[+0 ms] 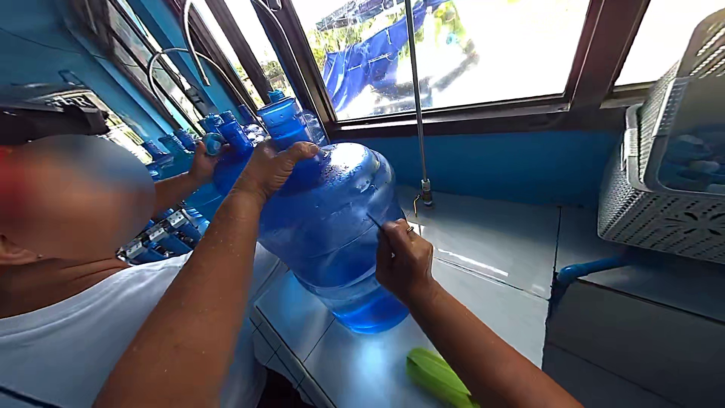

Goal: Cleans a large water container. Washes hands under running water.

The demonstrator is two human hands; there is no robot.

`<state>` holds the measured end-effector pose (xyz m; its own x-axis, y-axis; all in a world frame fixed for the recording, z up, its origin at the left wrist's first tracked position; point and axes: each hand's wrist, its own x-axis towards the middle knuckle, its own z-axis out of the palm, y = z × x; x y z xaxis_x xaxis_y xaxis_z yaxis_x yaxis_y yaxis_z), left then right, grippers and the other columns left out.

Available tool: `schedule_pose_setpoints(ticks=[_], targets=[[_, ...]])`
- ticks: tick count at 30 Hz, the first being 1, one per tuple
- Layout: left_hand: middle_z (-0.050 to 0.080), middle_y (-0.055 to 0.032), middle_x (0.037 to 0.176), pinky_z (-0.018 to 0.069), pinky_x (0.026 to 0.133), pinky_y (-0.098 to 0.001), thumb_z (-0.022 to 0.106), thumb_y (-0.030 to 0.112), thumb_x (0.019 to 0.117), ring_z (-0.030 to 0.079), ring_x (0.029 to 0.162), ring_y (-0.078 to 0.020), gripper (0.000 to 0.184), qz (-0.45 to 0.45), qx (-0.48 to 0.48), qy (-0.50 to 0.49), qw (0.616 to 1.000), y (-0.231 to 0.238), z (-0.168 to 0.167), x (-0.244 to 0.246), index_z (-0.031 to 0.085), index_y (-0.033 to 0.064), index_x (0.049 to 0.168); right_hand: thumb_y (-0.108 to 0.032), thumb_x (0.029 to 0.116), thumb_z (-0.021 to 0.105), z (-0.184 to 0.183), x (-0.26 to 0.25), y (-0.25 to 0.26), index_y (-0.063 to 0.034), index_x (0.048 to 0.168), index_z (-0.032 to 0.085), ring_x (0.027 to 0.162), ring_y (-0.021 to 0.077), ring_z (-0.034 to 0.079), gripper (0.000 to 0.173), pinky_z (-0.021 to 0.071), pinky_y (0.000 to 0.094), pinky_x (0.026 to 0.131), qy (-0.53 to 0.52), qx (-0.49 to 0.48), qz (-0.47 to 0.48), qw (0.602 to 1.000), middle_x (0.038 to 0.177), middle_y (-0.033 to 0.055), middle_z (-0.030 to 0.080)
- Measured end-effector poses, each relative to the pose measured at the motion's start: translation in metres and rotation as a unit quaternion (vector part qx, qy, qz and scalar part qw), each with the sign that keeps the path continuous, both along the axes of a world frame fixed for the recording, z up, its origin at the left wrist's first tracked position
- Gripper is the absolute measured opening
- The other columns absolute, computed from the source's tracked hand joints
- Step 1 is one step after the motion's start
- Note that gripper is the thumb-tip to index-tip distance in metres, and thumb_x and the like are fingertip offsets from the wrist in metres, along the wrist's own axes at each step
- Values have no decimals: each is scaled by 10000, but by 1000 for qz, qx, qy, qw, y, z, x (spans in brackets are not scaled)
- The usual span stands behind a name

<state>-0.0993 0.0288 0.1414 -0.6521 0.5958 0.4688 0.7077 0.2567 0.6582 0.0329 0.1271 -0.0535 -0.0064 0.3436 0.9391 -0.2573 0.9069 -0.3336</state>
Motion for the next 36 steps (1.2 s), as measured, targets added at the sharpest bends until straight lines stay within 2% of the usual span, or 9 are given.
schedule_pose_setpoints(ticks=[5, 13, 16, 19, 23, 28, 31, 34, 36], targets=[[627, -22, 1084, 473, 904, -170, 647, 128, 978, 583, 972, 35, 291, 19, -1, 14, 1000, 0, 1, 6, 582, 10, 1236, -83, 933, 531, -8, -3, 7, -14, 833, 644, 545, 176, 577, 166, 470, 308, 465, 0, -11, 6, 1000, 676, 79, 586], [646, 14, 1045, 500, 896, -177, 662, 169, 975, 609, 955, 40, 271, 28, -1, 15, 1000, 2, 1, 7, 603, 43, 1206, -72, 928, 526, 3, 2, 4, -15, 828, 641, 583, 204, 592, 162, 455, 325, 471, -12, 20, 0, 1000, 698, 89, 587], [653, -27, 1085, 492, 919, -226, 661, 228, 993, 609, 974, -3, 327, 39, -20, -1, 999, -1, 6, 12, 600, 38, 1251, -97, 925, 541, 1, 8, -10, -42, 800, 683, 596, 216, 636, 198, 477, 343, 478, -48, 73, 4, 996, 676, 85, 640], [666, -42, 1093, 513, 920, -269, 681, 307, 981, 633, 973, -41, 383, 47, -22, -17, 999, 2, 7, 10, 602, 52, 1255, -71, 960, 531, 5, 11, -3, 33, 888, 687, 629, 252, 648, 200, 513, 384, 516, -39, 19, -39, 998, 745, 145, 649], [653, -136, 1238, 482, 1034, -407, 699, 423, 955, 632, 1141, -179, 560, 76, -34, -24, 996, 0, 7, 6, 581, 20, 1325, -93, 908, 545, -1, 13, -38, -23, 832, 693, 661, 267, 664, 180, 493, 385, 516, -74, 94, -70, 990, 738, 119, 678], [572, -203, 1382, 393, 1122, -499, 677, 510, 943, 537, 1314, -291, 721, 86, -74, -11, 993, 0, 8, 3, 489, 10, 1427, -56, 962, 529, 11, 17, -51, 18, 885, 674, 678, 272, 661, 180, 518, 388, 531, -95, 63, -112, 987, 774, 147, 642], [567, -207, 1387, 392, 1120, -510, 680, 531, 934, 536, 1313, -302, 755, 82, -80, -4, 993, -1, 8, -7, 476, 13, 1444, -70, 917, 538, 9, 14, -65, -27, 831, 686, 682, 295, 675, 177, 491, 402, 503, -129, 125, -121, 976, 762, 134, 674], [566, -206, 1393, 385, 1123, -521, 683, 538, 928, 532, 1319, -305, 763, 62, -78, 4, 995, 3, 8, -12, 480, 10, 1439, -53, 973, 536, 11, 17, -56, 22, 870, 684, 649, 275, 663, 196, 504, 396, 515, -95, 62, -159, 981, 766, 157, 664], [568, -204, 1383, 388, 1115, -517, 690, 524, 928, 536, 1306, -302, 750, 53, -72, 0, 996, 4, 7, -16, 483, 5, 1428, -50, 957, 531, 5, 15, -63, 16, 865, 679, 662, 283, 674, 186, 516, 407, 514, -114, 69, -164, 978, 770, 156, 664]])
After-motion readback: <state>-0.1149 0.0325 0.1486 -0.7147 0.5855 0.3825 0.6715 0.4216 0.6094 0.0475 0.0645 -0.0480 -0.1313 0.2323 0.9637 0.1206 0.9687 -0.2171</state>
